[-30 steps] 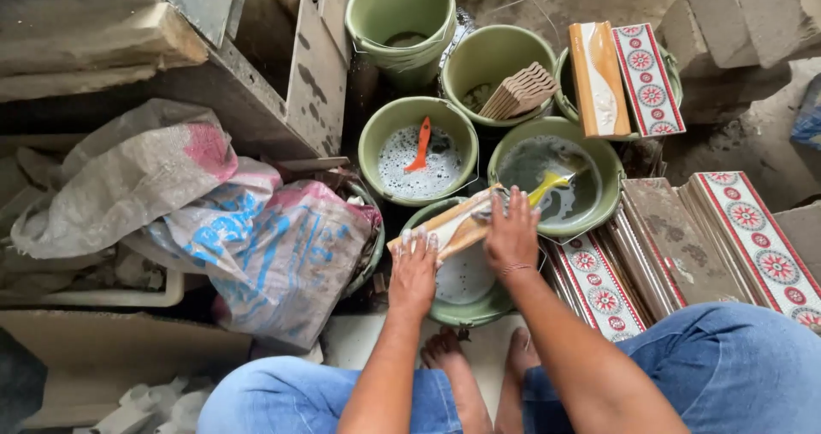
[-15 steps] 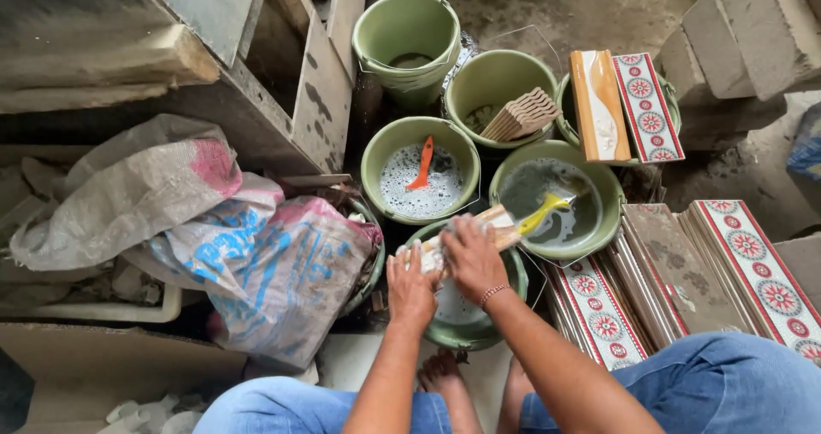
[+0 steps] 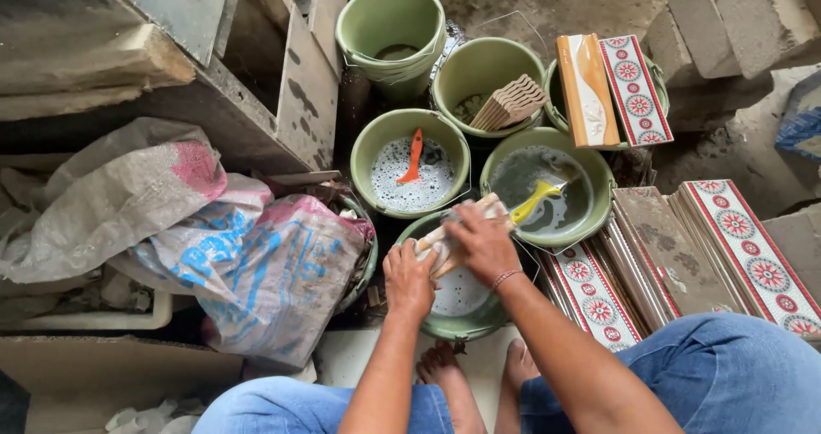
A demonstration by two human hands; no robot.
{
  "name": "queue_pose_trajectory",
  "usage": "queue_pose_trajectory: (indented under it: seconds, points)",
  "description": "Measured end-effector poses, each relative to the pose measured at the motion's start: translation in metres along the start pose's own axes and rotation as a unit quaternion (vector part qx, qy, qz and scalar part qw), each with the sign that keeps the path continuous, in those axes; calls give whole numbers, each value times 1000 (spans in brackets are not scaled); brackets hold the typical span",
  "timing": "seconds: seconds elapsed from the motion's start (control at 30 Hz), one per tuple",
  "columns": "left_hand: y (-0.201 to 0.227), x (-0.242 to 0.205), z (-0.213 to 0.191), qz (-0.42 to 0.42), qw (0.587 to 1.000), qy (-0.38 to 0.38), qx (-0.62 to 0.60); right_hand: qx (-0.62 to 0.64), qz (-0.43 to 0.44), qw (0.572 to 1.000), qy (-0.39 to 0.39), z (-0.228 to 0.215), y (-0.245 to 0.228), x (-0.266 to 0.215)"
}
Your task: Cleaning the back of ceramic tiles using a scrub brush and soapy water in buckets.
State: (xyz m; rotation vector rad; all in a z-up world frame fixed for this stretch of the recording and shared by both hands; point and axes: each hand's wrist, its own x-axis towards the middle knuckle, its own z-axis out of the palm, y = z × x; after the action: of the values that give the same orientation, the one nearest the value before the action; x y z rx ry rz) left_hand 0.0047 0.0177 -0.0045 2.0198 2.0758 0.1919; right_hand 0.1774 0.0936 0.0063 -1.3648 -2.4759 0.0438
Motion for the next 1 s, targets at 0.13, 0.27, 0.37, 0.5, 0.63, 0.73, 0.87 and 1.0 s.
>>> queue_pose_trajectory:
  seconds: [0.13,0.27,0.37,0.5,0.63,0.73,0.87,1.0]
  points:
    - [4,-9,-3,10,999,36,-4,-18,83,996,36,23,16,-1]
    - [-7,2,33,32,993,108,29,-6,-11,999,32,22,-13,9]
    - [-1,-9,31,54,980,187,35,-7,-62,998,25,14,0,6]
    - [9,-13,17,74,964,256,18,-7,164,986,25,19,43,6]
    - [3,-8,28,76,965,251,23,-38,56,993,99,48,13,8]
    - [2,-10,38,83,958,269,43,32,-93,995,34,26,-15,-2]
    - [11,-16,4,89,962,256,39,12,41,999,23,14,14,7]
    - [14,-13,0,88,960,260,44,75,15,997,9,21,-7,-1]
